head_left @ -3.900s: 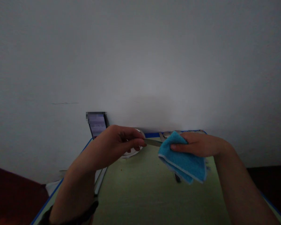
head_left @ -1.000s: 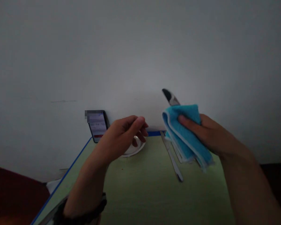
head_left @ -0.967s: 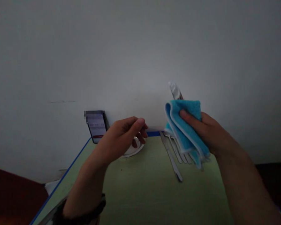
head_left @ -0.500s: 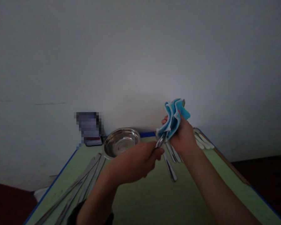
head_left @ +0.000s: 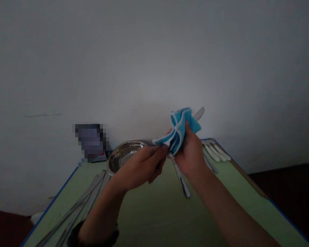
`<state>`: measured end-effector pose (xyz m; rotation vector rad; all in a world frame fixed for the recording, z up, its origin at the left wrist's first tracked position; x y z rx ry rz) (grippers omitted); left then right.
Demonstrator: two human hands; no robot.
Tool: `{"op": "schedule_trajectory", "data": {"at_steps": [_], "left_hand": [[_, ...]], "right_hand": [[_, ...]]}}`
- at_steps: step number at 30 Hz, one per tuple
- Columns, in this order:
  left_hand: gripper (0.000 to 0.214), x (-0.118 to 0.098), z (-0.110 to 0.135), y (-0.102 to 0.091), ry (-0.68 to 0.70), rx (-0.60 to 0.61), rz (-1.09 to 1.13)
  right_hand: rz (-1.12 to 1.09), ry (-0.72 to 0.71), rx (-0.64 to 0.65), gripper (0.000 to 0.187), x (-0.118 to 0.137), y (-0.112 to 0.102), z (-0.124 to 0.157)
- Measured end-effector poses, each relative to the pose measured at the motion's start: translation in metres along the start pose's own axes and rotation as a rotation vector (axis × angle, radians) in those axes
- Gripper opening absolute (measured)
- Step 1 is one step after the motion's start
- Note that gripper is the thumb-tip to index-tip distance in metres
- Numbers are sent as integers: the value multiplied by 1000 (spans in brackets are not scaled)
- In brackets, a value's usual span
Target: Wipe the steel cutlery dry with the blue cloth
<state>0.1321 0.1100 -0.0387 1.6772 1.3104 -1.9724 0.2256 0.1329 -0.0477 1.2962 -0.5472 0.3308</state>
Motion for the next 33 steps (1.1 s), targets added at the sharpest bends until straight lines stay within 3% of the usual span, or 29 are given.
{"op": "schedule_trajectory", "data": {"at_steps": [3, 7, 12, 16, 21, 26, 33], "left_hand": [[45, -3, 7, 4, 9, 115, -145], [29, -3, 22, 4, -28, 260, -27], [28, -11, 28, -8, 88, 287, 51], [33, -6, 24, -10, 43, 281, -122], [29, -10, 18, -6, 69, 265, -115], [30, -9, 9, -8, 99, 127, -195], [43, -7, 4, -16, 85, -9, -356]], "right_hand": [[-51, 11, -8, 28, 1, -7, -8], [-121, 32, 18, 34, 8, -7, -15], [-170, 2, 115, 33, 20, 1, -16], [-199, 5, 170, 32, 20, 6, -13], [-176, 24, 164, 33, 14, 8, -8], [-127, 72, 170, 30, -1, 12, -2], [-105, 104, 50, 37, -11, 5, -1]]}}
Point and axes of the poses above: each hand's wrist, its own z-axis away from the middle knuckle, its own y-axis out of the palm, x = y × z, the point moved 9 cm from there along -z, towards the middle knuckle, and after that the axes turned 8 degrees about y, right-handed, at the moved point
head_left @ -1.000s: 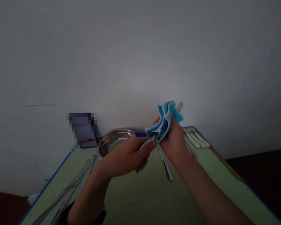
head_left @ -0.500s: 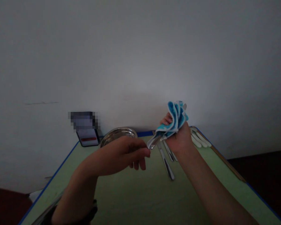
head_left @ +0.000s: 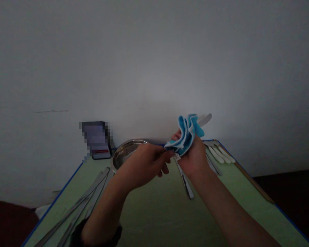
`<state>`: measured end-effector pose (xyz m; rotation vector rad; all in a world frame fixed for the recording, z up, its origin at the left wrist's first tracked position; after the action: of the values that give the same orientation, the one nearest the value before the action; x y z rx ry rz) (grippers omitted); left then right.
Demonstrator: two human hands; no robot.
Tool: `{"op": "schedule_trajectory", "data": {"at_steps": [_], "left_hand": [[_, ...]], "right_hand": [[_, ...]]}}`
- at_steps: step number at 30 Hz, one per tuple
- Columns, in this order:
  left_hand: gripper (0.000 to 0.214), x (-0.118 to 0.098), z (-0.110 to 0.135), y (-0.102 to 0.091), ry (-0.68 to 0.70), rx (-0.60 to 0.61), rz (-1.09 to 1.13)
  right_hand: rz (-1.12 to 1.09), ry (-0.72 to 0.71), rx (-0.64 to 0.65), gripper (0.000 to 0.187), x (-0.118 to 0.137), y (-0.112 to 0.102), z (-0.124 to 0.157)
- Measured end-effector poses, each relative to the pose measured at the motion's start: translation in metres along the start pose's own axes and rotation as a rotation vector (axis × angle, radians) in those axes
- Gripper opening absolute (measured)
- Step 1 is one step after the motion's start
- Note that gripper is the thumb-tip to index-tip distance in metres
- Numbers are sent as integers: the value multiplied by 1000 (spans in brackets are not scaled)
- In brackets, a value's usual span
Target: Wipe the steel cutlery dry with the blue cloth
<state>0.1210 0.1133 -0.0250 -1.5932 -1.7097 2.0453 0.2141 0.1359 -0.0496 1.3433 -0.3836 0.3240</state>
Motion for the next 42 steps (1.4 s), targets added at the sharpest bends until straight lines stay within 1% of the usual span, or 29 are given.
{"op": "schedule_trajectory", "data": {"at_steps": [3, 8, 12, 17, 20, 23, 27, 31, 34, 39, 42], "left_hand": [[47, 1, 2, -8, -15, -51, -88], [32, -7, 5, -18, 20, -97, -97], [22, -10, 8, -27, 21, -154, -80], [19, -12, 11, -38, 35, -283, -110], [19, -12, 9, -36, 31, -284, -108], [22, -9, 6, -33, 3, -278, -97], [27, -4, 4, -28, -31, -239, -14], [33, 3, 3, -26, -74, -251, 87], [32, 7, 2, -24, -108, -282, 123], [29, 12, 3, -28, -173, -360, 106], [30, 13, 3, -25, -169, -325, 148]], "right_hand": [[16, -18, 28, 34, 1, 3, -1], [19, -25, 51, 32, 1, 2, -3], [-12, -31, 31, 38, 3, -1, -4], [-40, -25, -11, 40, 4, -4, -4], [-60, -11, -18, 40, 2, -4, -4], [-85, -18, -29, 36, 2, -5, -5], [-90, 1, -48, 32, -2, -9, -8], [-55, -8, 3, 25, -4, -8, -12], [-55, -25, 26, 26, -4, -7, -12], [-86, -29, -3, 30, -1, -8, -11], [-83, -69, -15, 31, 5, -11, -12]]}}
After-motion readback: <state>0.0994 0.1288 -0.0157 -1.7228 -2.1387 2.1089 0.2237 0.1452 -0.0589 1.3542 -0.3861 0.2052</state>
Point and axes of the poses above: each hand's wrist, its own z-axis away from the middle knuckle, its own y-axis out of the palm, x = y × z, the point moved 9 cm from there along -z, towards the middle knuckle, and after that the axes turned 8 degrees about y, right-handed, at the moved point
